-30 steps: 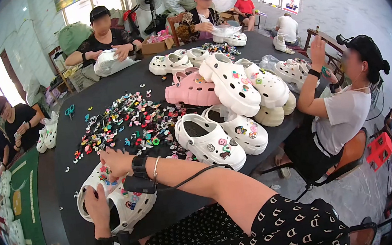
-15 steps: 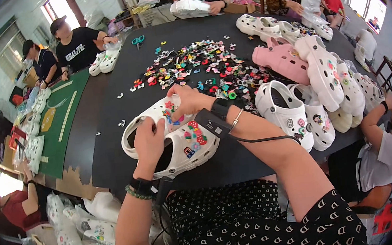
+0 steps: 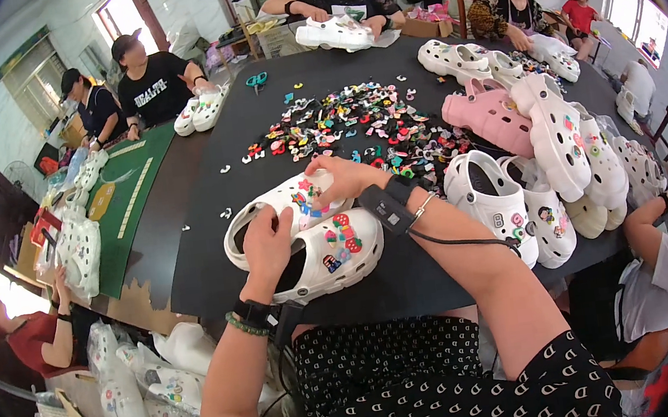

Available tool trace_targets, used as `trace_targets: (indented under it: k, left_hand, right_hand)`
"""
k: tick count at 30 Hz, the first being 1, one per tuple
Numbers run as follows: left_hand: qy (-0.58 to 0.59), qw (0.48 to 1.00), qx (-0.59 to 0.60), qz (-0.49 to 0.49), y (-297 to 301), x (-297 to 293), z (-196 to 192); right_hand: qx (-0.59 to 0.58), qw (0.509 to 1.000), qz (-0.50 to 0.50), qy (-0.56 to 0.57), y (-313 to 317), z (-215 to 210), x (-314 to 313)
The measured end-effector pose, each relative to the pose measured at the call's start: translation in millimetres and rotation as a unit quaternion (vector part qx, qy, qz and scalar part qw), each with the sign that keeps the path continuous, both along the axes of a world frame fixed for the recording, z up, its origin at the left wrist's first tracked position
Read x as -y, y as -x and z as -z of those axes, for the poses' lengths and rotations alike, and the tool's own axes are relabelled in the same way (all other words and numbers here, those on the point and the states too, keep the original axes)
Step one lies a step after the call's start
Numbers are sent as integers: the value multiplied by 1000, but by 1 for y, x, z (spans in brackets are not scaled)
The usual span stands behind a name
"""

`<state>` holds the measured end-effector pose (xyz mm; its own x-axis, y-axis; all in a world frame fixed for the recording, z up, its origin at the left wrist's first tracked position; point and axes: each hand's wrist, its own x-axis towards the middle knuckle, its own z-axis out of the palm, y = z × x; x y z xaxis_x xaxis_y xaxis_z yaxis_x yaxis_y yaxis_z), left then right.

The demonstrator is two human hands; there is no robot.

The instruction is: Decorating white clogs with colorful charms.

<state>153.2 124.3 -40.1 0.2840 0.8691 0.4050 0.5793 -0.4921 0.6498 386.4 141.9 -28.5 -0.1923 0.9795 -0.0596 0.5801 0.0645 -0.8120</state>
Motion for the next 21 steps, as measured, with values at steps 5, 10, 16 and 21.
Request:
trace_targets:
  k: [5, 10, 16, 21]
  left_hand:
    - [24, 1000, -14, -4, -3, -1, -3]
    - [42, 999, -18, -3, -3, 0, -7]
    - [4, 1000, -16, -2, -2, 0, -4]
    - [51, 998, -22, -5, -5, 2, -12]
  right_hand:
    - [-11, 999, 50, 16, 6, 3, -1]
    - [60, 994, 95, 7, 25, -8, 8]
    - [55, 996, 58, -27, 13, -1, 5]
    - [-75, 996, 12, 47, -2, 0, 10]
